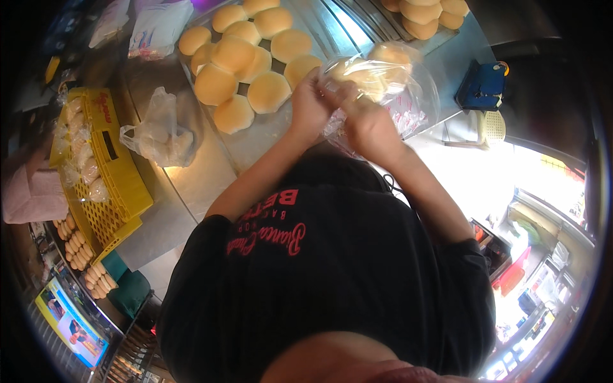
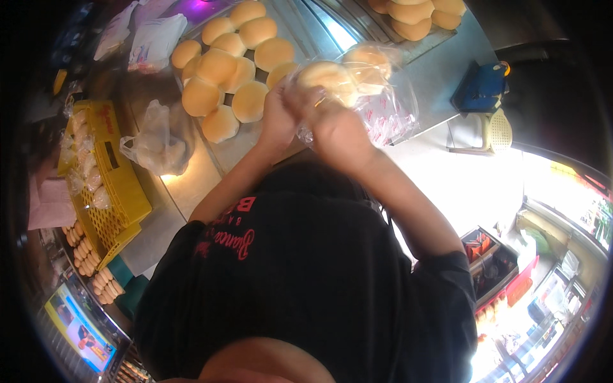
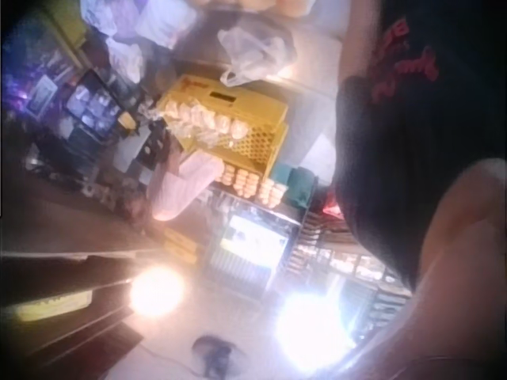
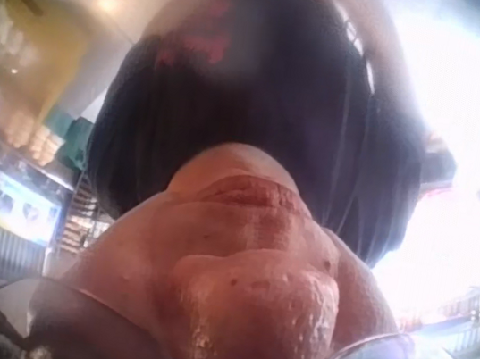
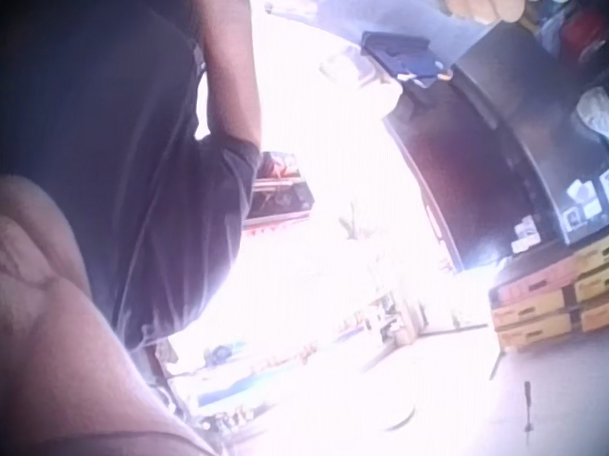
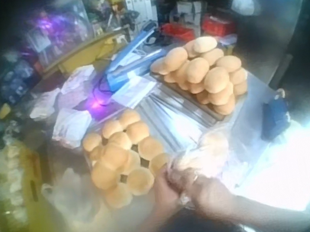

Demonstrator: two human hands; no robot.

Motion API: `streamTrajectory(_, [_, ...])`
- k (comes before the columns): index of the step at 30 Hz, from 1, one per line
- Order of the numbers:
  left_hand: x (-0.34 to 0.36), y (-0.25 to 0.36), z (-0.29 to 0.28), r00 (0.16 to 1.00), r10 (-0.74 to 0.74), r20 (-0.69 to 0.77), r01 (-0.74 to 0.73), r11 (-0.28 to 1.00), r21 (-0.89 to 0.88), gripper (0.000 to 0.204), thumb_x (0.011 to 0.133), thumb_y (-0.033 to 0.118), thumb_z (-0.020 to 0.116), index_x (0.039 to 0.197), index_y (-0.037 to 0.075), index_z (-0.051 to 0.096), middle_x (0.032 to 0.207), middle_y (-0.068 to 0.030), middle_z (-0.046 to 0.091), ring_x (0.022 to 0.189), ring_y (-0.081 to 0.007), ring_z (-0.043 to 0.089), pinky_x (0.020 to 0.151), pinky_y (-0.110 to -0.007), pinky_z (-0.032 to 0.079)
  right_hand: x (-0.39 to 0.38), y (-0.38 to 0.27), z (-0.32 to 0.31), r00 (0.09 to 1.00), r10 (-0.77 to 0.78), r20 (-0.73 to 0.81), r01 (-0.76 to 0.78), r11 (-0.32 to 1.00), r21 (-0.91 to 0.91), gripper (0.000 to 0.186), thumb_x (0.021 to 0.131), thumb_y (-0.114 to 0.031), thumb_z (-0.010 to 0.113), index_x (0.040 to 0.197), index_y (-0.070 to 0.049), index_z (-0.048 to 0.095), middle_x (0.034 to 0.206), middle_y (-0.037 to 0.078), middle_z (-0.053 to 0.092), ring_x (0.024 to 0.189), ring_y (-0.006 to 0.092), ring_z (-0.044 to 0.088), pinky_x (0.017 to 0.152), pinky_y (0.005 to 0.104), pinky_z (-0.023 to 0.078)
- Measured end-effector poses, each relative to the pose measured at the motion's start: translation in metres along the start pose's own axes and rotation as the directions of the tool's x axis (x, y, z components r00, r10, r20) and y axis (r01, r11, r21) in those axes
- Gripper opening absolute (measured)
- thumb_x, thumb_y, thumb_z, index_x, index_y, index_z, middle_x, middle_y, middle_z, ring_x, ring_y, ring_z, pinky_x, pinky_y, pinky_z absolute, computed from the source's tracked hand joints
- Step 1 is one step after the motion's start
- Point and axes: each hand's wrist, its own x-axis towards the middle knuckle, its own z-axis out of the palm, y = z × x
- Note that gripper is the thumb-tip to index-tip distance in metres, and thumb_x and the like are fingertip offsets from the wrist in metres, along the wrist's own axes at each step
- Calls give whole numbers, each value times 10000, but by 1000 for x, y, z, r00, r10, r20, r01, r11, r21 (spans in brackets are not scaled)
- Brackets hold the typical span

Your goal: The person picks up bread buns from a metal tray by hand and places them into plastic bags, then places the bags into a red plastic crate and onto a display shelf.

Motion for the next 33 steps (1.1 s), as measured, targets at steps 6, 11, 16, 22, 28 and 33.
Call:
streamTrajectory(6, [1,13,17,973,228,39,-226,973,-49,393,747,138,767,1057,-11,578,921,-140,652,794,-181,645,682,-292,525,17,-8,-20,985,77,-156,-53,987,149,470,704,87,528,1148,-58,581,1075,173,628,880,355,643,721,427,537])
streamTrajectory(11, [10,-6,10,982,161,-101,-128,953,274,395,764,232,781,998,-15,580,771,-140,678,668,-203,675,636,-317,526,28,0,-35,961,170,-217,-139,979,149,586,684,150,443,1202,-84,586,1199,182,587,994,380,610,803,422,516])
streamTrajectory(16, [21,-13,-10,990,134,31,-116,693,712,338,808,292,719,911,10,564,762,-201,643,691,-361,660,627,-428,504,25,32,-5,965,224,-134,-211,972,104,533,724,121,419,1194,-66,588,1176,195,599,999,400,599,830,434,496])
streamTrajectory(22, [11,72,-123,941,336,46,6,-152,988,629,734,429,734,1278,191,529,1378,-150,461,1190,-368,494,1009,-498,347,16,44,3,956,212,-205,-203,977,63,463,772,93,476,1173,-92,616,1175,173,615,957,362,631,789,391,519])
streamTrajectory(28, [68,77,-156,984,85,157,-156,-22,988,810,698,358,769,1401,176,409,1420,-182,404,1286,-386,401,1056,-428,349,28,35,6,894,419,-155,-361,882,304,244,830,-52,607,1062,-78,678,1062,135,669,782,249,682,688,325,535])
streamTrajectory(33, [105,90,-177,945,-214,246,-233,84,969,909,590,306,849,1367,73,438,1340,-181,500,1255,-312,464,1029,-388,386,25,52,1,810,477,-341,-405,876,263,158,794,-56,668,943,-71,716,907,96,708,718,196,689,643,308,543])
